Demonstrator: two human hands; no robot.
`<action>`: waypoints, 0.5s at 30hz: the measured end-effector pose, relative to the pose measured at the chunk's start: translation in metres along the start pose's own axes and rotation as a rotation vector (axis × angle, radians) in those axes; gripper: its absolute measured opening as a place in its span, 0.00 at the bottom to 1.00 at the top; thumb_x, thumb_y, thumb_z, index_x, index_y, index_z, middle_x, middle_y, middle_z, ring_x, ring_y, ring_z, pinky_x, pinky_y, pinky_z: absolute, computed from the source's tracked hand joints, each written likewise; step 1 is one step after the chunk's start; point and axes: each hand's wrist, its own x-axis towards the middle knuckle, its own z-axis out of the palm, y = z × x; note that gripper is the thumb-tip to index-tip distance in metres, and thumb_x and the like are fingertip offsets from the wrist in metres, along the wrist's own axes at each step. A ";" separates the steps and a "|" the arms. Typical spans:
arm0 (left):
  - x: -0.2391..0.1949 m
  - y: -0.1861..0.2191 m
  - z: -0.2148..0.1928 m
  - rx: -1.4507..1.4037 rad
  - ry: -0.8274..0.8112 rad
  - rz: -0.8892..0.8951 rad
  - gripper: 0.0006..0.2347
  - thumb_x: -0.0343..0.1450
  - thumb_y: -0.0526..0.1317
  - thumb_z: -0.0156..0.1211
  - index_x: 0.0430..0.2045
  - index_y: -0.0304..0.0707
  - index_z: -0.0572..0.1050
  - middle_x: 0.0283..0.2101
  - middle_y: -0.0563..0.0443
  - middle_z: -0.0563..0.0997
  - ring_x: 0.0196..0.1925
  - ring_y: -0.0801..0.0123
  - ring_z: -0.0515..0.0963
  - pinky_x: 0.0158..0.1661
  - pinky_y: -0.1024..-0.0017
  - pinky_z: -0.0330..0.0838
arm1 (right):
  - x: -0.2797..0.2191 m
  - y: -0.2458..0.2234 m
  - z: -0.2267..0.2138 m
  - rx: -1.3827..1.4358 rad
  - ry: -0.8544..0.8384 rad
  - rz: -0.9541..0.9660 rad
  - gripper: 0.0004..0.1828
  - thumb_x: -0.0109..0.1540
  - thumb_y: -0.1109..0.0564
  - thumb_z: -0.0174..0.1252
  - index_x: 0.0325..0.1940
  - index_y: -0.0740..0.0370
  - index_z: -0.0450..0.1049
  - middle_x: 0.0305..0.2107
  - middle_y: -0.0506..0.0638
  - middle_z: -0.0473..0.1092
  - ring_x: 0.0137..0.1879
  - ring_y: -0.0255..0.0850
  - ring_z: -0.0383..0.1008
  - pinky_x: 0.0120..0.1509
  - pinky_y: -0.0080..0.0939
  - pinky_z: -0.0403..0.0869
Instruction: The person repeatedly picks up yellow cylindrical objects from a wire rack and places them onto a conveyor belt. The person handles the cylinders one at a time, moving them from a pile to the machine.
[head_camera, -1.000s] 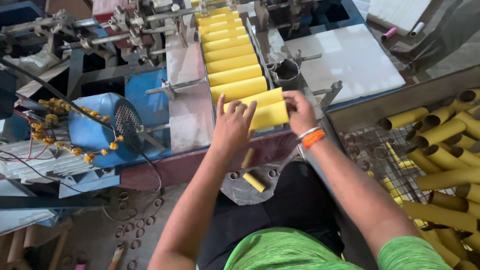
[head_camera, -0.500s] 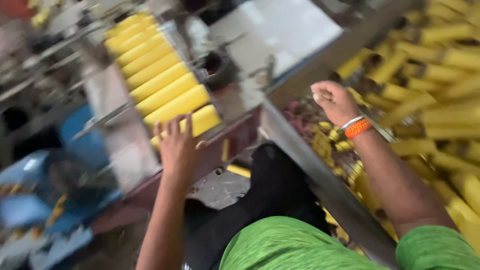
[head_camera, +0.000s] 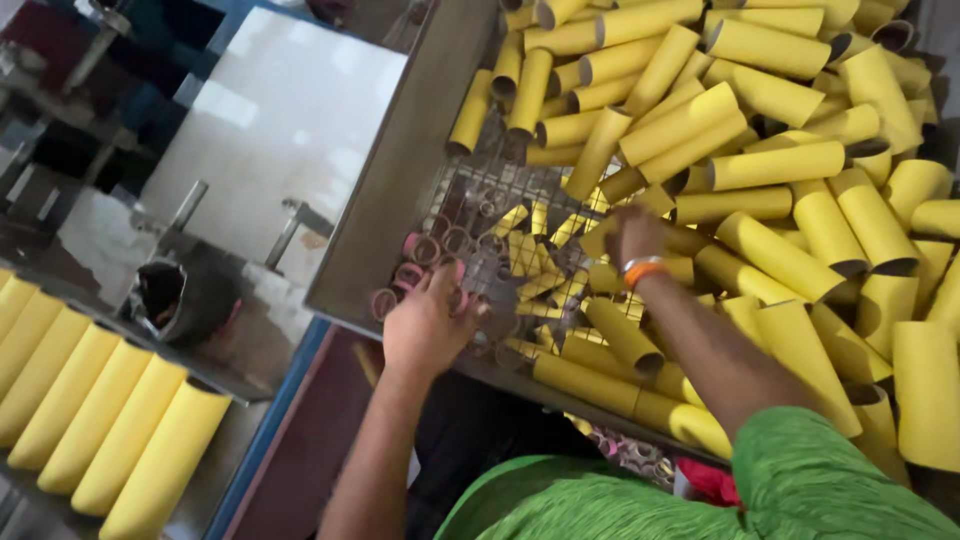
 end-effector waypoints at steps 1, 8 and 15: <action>0.002 -0.001 0.003 0.063 0.017 0.002 0.22 0.62 0.47 0.71 0.48 0.41 0.76 0.41 0.48 0.84 0.36 0.52 0.84 0.32 0.56 0.76 | 0.013 0.016 -0.017 -0.080 0.154 0.069 0.21 0.58 0.53 0.63 0.53 0.63 0.73 0.48 0.63 0.71 0.54 0.60 0.73 0.60 0.57 0.72; 0.000 -0.003 0.009 0.153 0.014 -0.162 0.14 0.64 0.49 0.69 0.38 0.45 0.79 0.32 0.52 0.84 0.32 0.55 0.84 0.31 0.57 0.76 | 0.024 0.008 -0.052 0.316 0.249 0.135 0.32 0.52 0.59 0.65 0.61 0.60 0.70 0.51 0.64 0.66 0.50 0.66 0.72 0.51 0.62 0.73; 0.004 0.000 0.010 0.063 0.078 -0.178 0.12 0.65 0.50 0.68 0.31 0.43 0.78 0.30 0.51 0.83 0.28 0.54 0.83 0.29 0.58 0.76 | 0.143 -0.018 -0.060 0.414 0.439 -0.088 0.29 0.57 0.69 0.55 0.64 0.64 0.71 0.64 0.66 0.65 0.52 0.69 0.73 0.56 0.59 0.73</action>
